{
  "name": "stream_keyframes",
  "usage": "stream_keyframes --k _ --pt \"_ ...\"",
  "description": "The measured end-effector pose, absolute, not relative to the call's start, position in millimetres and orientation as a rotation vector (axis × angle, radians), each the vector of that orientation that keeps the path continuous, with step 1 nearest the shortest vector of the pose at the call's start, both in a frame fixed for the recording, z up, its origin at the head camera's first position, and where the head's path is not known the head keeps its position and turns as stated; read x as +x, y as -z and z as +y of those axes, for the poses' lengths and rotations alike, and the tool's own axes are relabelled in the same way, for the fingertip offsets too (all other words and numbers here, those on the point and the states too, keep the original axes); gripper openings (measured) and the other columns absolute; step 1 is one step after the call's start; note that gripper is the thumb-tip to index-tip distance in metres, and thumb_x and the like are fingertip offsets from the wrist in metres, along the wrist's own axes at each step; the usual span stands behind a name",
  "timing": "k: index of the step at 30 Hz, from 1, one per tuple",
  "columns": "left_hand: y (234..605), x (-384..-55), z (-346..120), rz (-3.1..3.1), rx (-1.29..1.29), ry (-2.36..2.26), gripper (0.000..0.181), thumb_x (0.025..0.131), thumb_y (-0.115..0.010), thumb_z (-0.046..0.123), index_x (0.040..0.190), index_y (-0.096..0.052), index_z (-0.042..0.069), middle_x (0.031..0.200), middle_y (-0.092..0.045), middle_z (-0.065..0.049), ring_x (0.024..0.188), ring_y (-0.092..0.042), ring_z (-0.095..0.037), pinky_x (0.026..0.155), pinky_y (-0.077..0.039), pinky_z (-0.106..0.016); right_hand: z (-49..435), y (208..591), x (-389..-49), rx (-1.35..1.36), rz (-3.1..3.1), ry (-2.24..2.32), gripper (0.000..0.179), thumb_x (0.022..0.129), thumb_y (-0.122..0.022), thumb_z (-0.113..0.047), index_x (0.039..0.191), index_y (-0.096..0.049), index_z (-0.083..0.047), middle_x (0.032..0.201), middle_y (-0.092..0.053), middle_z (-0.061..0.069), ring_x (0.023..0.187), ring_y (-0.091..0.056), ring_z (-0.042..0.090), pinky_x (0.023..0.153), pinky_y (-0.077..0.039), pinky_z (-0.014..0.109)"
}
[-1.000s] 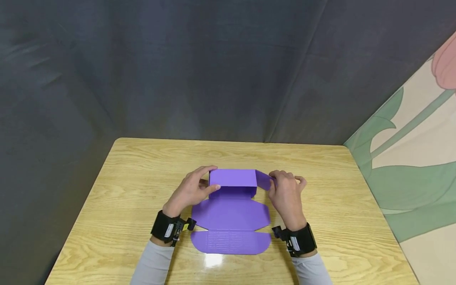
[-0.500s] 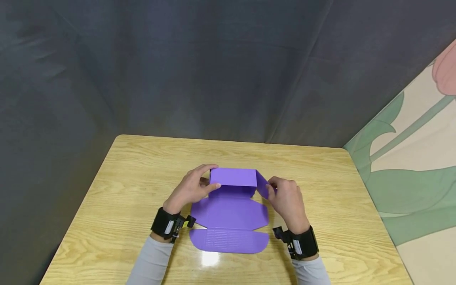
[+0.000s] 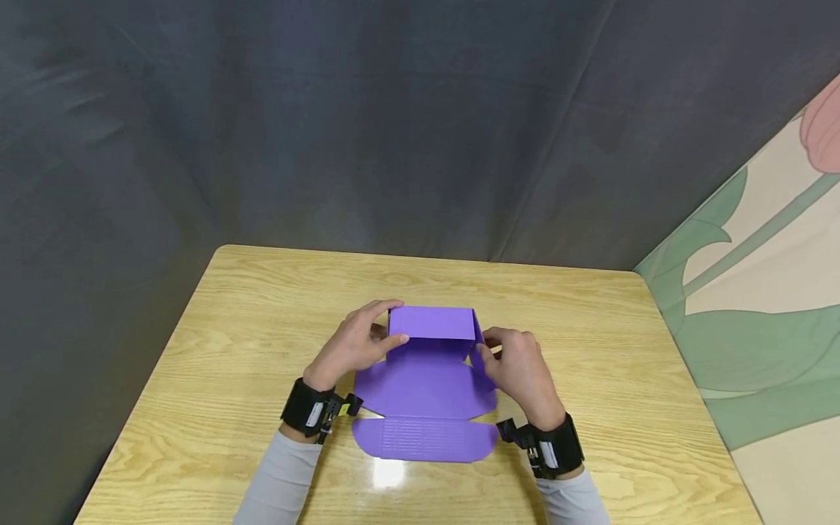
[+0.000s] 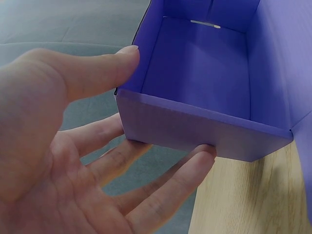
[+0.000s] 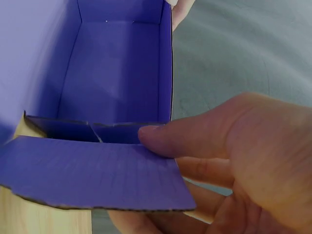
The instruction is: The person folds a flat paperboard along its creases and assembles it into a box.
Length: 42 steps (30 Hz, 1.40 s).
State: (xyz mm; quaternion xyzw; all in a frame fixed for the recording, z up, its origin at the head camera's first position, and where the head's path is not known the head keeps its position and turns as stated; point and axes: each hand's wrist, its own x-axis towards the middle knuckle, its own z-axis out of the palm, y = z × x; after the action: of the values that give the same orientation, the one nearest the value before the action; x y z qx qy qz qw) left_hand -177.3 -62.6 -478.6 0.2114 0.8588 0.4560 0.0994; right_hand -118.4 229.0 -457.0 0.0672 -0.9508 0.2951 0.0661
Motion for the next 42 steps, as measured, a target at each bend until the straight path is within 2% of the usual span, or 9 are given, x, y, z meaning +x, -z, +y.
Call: stream_keyframes --k 14,20,23,30,35,38,42 --pt "478.4 -177.6 -64.6 2.548 0.681 -1.348 0.062 0.1 -0.078 0.027 0.156 -0.055 0.012 0.154 -0.058 -0.013 0.113 -0.075 -0.031 0.097 -0.063 -0.044 218.8 457.3 -116.7 0.199 -2.877 -0.84 0.006 0.091 -0.079 -0.003 0.096 -0.081 -0.002 0.094 -0.081 0.017 0.072 -0.079 0.024 0.059 -0.064 0.033" --pt "478.1 -177.1 -67.8 2.527 0.69 -1.375 0.064 0.1 -0.079 0.03 0.156 -0.055 0.011 0.156 -0.058 -0.012 0.113 -0.075 -0.032 0.098 -0.063 -0.045 212.6 457.4 -114.9 0.21 -2.858 -0.789 0.003 0.091 -0.078 -0.003 0.092 -0.081 -0.003 0.087 -0.08 0.014 0.062 -0.069 0.012 0.053 -0.057 0.027" --pt "477.0 -176.4 -68.1 2.527 0.68 -1.378 0.063 0.099 -0.079 0.031 0.155 -0.056 0.012 0.156 -0.058 -0.011 0.113 -0.075 -0.032 0.098 -0.063 -0.044 209.9 456.7 -113.9 0.211 -2.85 -0.789 0.003 0.092 -0.078 -0.003 0.091 -0.081 -0.002 0.086 -0.08 0.013 0.06 -0.067 0.011 0.052 -0.056 0.028" --pt "475.9 -174.7 -68.9 2.542 0.676 -1.37 0.063 0.099 -0.079 0.031 0.155 -0.056 0.014 0.156 -0.058 -0.011 0.113 -0.075 -0.03 0.098 -0.063 -0.043 213.5 451.1 -113.4 0.206 -2.926 -1.0 0.019 0.097 -0.078 -0.011 0.11 -0.078 0.003 0.096 -0.079 0.016 0.078 -0.078 0.024 0.067 -0.065 0.035" --pt "476.2 -175.0 -70.3 2.532 0.686 -1.374 0.063 0.099 -0.079 0.029 0.156 -0.056 0.012 0.156 -0.057 -0.013 0.112 -0.075 -0.031 0.098 -0.063 -0.046 225.2 447.0 -117.4 0.231 -2.976 -1.278 0.024 0.109 -0.056 -0.006 0.121 -0.072 0.008 0.106 -0.075 0.023 0.082 -0.076 0.023 0.068 -0.062 0.03" --pt "476.5 -175.4 -70.9 2.533 0.689 -1.367 0.063 0.1 -0.079 0.028 0.155 -0.055 0.011 0.156 -0.057 -0.013 0.113 -0.075 -0.032 0.098 -0.063 -0.047 232.3 448.1 -120.1 0.261 -2.977 -1.392 0.029 0.106 -0.05 0.004 0.129 -0.068 0.009 0.115 -0.072 0.027 0.082 -0.075 0.02 0.067 -0.059 0.026" --pt "477.4 -175.3 -69.6 2.537 0.697 -1.348 0.063 0.1 -0.078 0.027 0.156 -0.055 0.012 0.157 -0.056 -0.013 0.114 -0.074 -0.031 0.097 -0.063 -0.043 239.2 453.0 -122.9 0.266 -2.997 -1.484 0.046 0.096 -0.055 0.012 0.142 -0.059 0.003 0.136 -0.064 0.027 0.084 -0.074 0.017 0.068 -0.059 0.024"
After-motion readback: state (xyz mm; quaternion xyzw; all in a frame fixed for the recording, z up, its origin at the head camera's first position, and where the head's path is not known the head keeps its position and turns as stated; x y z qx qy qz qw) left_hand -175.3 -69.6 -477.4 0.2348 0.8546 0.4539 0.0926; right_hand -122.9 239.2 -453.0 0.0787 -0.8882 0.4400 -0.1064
